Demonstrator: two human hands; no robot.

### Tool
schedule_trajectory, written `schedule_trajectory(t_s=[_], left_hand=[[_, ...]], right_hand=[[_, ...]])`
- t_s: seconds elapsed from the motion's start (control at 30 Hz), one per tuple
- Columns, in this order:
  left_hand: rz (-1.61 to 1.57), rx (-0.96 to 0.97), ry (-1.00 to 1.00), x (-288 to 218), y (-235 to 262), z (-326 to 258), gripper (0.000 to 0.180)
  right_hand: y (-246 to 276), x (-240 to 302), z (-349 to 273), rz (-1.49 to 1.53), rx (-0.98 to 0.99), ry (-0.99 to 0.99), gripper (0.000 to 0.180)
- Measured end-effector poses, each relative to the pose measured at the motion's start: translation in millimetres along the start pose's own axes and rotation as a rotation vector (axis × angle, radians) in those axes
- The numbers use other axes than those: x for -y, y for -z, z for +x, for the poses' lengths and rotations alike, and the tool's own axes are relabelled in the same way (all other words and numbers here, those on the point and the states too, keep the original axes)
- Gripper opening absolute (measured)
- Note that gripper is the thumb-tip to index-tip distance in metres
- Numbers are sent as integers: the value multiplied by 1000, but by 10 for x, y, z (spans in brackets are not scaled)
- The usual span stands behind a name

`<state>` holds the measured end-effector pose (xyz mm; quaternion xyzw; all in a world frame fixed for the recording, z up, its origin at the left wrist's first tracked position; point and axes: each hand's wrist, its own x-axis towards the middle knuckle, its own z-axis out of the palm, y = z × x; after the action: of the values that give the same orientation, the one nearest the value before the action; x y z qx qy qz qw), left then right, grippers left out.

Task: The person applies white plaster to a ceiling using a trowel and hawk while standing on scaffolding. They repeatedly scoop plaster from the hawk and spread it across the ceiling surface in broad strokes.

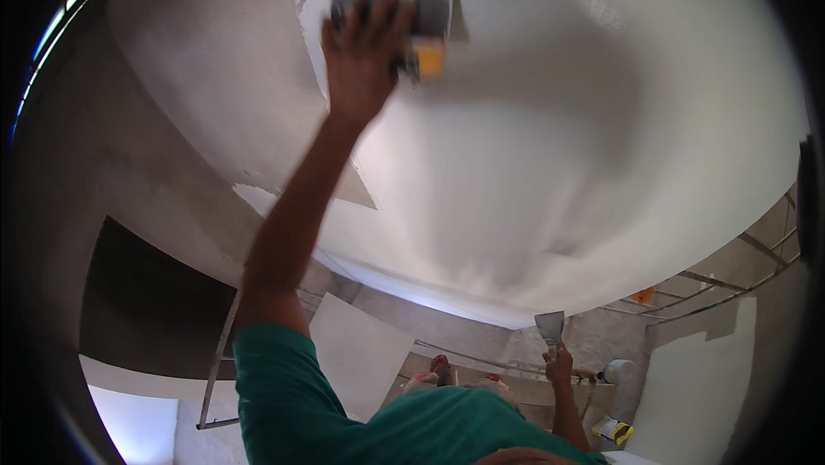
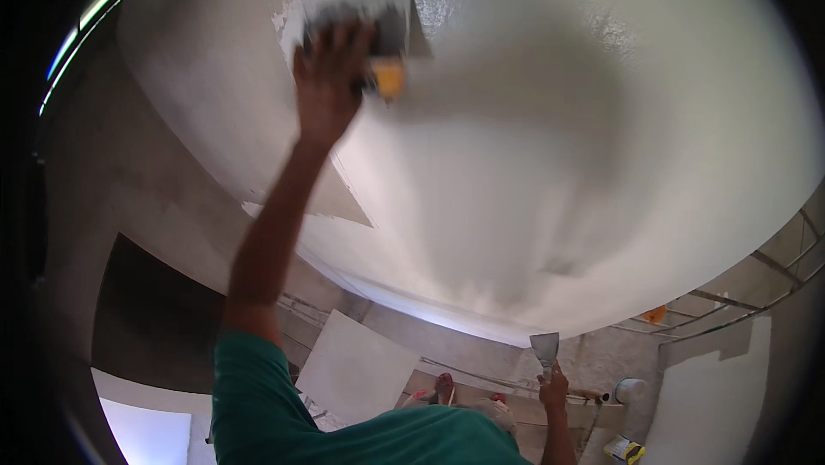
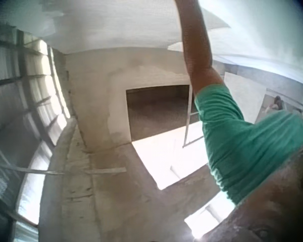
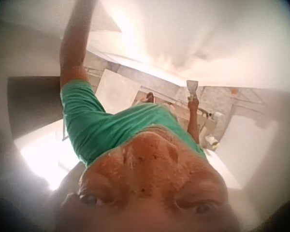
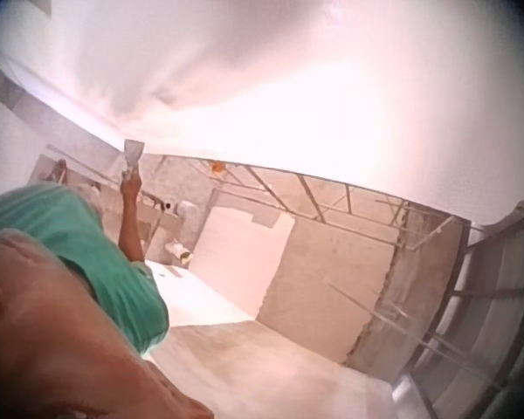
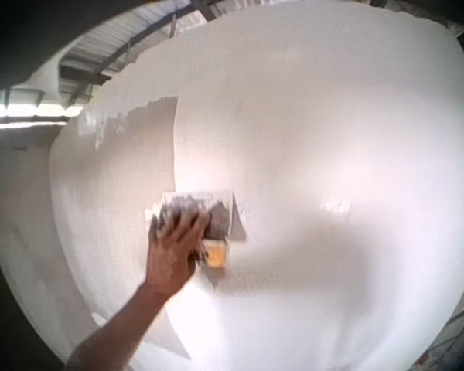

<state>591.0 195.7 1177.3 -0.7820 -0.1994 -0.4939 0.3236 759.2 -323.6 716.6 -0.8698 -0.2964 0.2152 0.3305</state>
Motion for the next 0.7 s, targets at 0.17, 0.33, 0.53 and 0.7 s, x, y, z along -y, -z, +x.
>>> schedule_trajectory(t_s=[0.17,0.33,0.53,0.7], left_hand=[[-57,240,100,-257,59,-1416,66],[-89,147,72,-87,555,-803,59],[100,-194,-54,901,932,2005,71],[39,6,-23,747,1275,2709,56]], right_hand=[[-138,-21,115,-127,15,146,60],[-75,-3,-11,-152,38,19,57],[-168,276,-33,-61,-66,-29,34],[-251,251,-99,-53,-67,-76,30]])
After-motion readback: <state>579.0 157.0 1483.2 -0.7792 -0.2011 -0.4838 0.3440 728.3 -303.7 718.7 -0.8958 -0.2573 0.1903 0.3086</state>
